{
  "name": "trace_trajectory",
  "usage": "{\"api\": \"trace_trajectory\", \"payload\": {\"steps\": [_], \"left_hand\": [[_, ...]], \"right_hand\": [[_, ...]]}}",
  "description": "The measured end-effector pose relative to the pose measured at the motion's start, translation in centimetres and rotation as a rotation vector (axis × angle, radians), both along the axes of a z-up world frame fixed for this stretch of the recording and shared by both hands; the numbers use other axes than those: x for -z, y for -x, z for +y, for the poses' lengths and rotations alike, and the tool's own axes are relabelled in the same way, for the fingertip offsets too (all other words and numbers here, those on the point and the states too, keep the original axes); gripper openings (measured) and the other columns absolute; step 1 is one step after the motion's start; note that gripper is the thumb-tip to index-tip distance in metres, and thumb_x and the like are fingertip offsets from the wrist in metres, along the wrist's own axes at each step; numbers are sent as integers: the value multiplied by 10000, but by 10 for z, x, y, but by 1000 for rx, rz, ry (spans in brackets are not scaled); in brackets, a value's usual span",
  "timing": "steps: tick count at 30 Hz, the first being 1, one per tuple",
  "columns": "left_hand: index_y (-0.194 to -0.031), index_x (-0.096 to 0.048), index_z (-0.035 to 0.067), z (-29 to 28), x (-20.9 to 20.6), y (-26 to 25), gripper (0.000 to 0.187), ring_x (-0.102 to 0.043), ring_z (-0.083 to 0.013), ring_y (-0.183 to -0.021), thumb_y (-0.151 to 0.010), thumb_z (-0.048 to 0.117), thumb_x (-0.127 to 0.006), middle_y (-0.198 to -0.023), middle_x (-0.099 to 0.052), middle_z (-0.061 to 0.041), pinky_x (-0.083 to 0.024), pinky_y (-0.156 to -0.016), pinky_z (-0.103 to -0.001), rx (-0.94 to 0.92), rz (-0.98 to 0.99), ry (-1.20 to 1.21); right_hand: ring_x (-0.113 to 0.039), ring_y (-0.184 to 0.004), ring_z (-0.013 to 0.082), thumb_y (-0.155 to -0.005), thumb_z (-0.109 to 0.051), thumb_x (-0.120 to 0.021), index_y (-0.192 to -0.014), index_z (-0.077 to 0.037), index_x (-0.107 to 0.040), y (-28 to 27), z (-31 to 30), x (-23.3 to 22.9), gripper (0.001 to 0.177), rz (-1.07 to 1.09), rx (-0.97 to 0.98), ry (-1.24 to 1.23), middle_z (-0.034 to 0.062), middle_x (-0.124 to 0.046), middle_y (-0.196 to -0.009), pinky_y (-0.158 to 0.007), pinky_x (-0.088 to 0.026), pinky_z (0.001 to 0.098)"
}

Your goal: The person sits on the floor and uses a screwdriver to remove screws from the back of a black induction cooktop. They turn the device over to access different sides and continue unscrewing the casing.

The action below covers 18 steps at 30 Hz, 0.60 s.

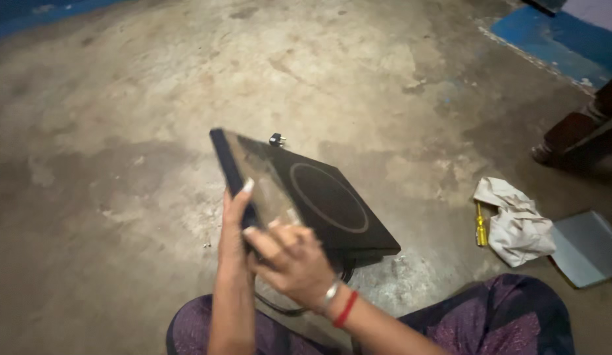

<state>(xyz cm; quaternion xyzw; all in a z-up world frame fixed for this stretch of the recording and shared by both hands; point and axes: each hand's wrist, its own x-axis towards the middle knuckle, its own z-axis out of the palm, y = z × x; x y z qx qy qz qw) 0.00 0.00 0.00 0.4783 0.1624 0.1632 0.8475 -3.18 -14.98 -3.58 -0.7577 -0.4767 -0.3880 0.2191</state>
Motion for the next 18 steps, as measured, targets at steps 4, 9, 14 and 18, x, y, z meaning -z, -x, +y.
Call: {"api": "trace_trajectory", "payload": {"steps": [4, 9, 14, 18], "left_hand": [[-1221, -609, 113, 49, 41, 28, 390, -704, -260, -809, -850, 214, -671, -1007, -693, -116, -600, -696, -381, 84, 103, 202], [-1277, -584, 89, 75, 68, 6, 423, -711, -250, -847, -874, 200, -649, -1055, -695, -131, -607, -713, -373, 164, 113, 117], [-1373, -545, 164, 93, 92, -11, 593, -715, -175, -920, -806, 257, -691, -1161, -689, -81, -602, -739, -360, 165, 244, -59], [-1292, -528, -21, 105, 135, -16, 658, -735, -305, -939, -782, 311, -779, -1112, -717, -226, -591, -802, -404, 136, 498, -684]], "right_hand": [[-463, -1386, 297, -880, -260, -719, -1013, -215, -770, 12, 24, -8, 149, 172, -218, 124, 85, -459, -1586, -1121, -395, 480], [-452, -1443, 315, -834, -169, -698, -1203, -197, -744, -3, -1, -3, 372, 376, -342, 258, 167, -414, -1618, -1076, -401, 484], [-421, -1517, 221, -899, -173, -702, -1416, -206, -645, -39, -55, 18, 521, 367, -38, 278, 79, -448, -1647, -1197, -374, 444], [-251, -1559, 356, -948, -392, -656, -1588, 45, -287, -55, -117, 36, 859, 494, 513, -158, 241, -253, -1676, -1231, -182, 517]]}}
